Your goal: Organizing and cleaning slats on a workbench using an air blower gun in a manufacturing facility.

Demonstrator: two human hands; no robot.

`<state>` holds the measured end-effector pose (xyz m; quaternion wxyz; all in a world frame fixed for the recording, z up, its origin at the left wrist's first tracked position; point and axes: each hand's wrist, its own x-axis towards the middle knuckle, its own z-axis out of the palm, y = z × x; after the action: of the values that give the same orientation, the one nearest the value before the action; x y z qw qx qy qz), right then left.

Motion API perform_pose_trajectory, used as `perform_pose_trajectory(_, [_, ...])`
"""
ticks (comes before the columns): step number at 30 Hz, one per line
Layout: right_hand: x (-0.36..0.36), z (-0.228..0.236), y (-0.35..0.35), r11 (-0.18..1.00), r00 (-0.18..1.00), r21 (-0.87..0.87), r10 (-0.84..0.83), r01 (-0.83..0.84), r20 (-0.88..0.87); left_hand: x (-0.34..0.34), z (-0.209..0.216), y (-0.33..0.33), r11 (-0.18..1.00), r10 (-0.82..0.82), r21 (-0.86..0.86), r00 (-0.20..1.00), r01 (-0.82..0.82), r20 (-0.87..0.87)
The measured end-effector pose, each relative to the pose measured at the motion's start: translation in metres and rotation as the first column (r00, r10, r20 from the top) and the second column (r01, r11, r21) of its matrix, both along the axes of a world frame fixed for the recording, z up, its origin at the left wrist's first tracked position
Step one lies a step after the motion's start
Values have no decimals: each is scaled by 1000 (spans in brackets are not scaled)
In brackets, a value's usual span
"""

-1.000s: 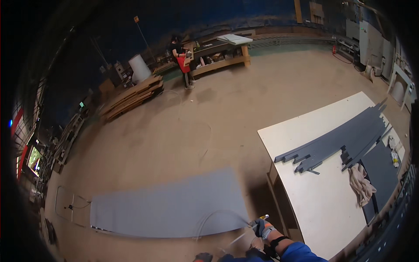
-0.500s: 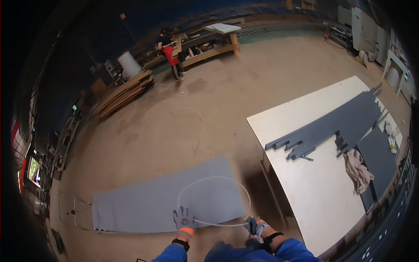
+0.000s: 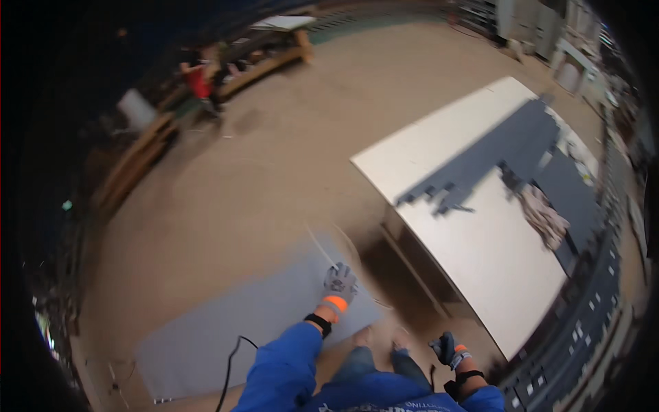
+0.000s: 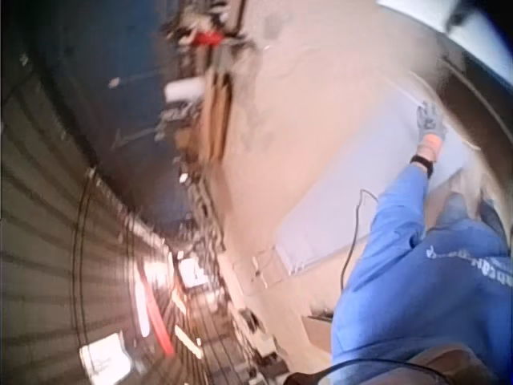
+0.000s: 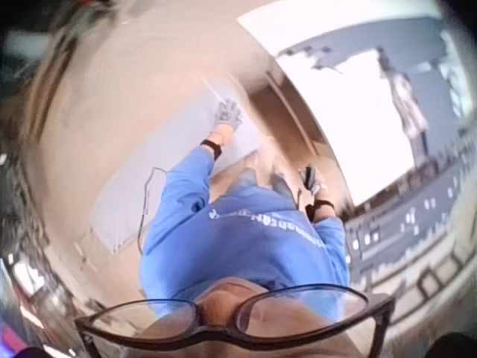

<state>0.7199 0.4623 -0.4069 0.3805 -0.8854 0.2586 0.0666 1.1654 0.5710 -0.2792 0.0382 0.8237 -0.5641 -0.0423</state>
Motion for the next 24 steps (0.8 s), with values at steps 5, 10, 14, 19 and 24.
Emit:
perform_pose_trajectory(5, [-80,64,89,896,821,-1,-407,444,-401,-6,-58,-27,879,37,476,987,43,-157])
perform_pose_trajectory(10, [-140,82,196,619,549,81,-620,781,-560,-9,-93,-36,901,-39,425,991,92,-131])
perform_pose_trajectory(14, [-175,75,274,-57,101,300,-868,952,-486,-18,-103,-66,962,65,273,956,16,-286])
perform_pose_trajectory(19, [-213,59,308,308,319,92,-861,947,-396,-34,-134,-80,954,-278,33,919,299,-278])
perform_pose_trajectory(24, [-293,-38,384,-249,-154,410,-956,877,-250,-176,-160,-100,613,-454,321,654,722,-605])
